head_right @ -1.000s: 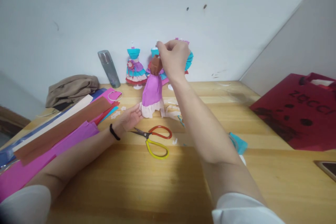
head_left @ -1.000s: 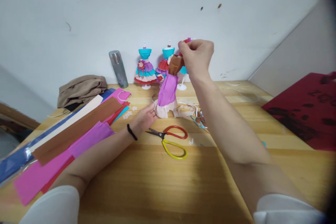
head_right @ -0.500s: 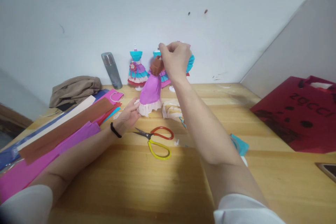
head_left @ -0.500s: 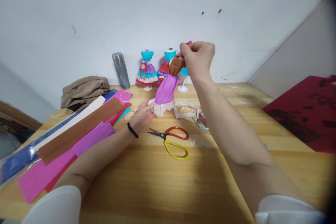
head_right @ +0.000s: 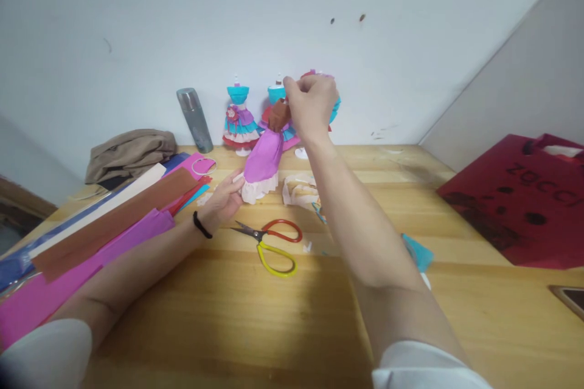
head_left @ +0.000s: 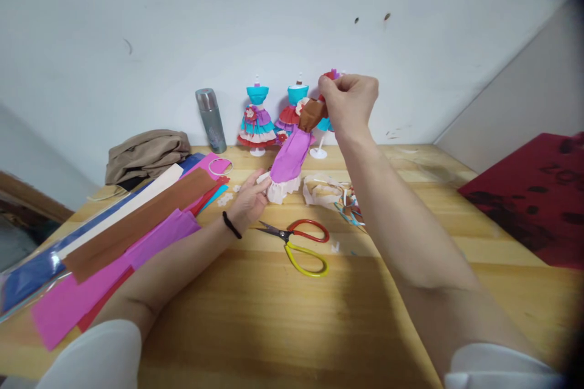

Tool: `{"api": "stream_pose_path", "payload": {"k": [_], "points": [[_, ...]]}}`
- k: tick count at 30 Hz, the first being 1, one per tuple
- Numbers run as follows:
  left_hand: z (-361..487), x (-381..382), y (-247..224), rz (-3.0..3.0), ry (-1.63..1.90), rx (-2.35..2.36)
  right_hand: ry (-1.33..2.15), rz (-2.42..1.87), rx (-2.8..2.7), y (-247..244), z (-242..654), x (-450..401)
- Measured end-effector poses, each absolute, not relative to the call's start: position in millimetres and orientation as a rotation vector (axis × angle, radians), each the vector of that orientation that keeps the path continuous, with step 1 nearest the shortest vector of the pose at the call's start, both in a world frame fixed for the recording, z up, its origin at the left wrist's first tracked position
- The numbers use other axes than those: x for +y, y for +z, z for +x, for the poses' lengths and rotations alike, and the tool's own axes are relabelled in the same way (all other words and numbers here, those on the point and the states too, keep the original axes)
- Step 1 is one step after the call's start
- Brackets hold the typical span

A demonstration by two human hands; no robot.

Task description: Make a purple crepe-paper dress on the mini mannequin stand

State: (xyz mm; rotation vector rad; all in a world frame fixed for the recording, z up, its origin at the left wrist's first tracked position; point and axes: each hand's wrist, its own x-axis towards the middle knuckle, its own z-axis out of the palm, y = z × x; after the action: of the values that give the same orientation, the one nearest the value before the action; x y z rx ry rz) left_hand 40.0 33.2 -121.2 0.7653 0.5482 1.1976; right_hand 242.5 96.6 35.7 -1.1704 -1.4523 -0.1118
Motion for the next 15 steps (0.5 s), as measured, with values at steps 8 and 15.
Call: {"api": "stream_pose_path", "payload": {"k": [8, 15], "points": [[43.7, 32.1, -124.9, 0.699, 1.26, 0.569, -0.111, -1.192, -1.251, 32.1, 233.6, 93.4], [44.2, 32.1, -129.5, 0.739, 1.224, 0.531, -0.11, -1.151, -1.288, 34.1, 225.9, 92.5]]}}
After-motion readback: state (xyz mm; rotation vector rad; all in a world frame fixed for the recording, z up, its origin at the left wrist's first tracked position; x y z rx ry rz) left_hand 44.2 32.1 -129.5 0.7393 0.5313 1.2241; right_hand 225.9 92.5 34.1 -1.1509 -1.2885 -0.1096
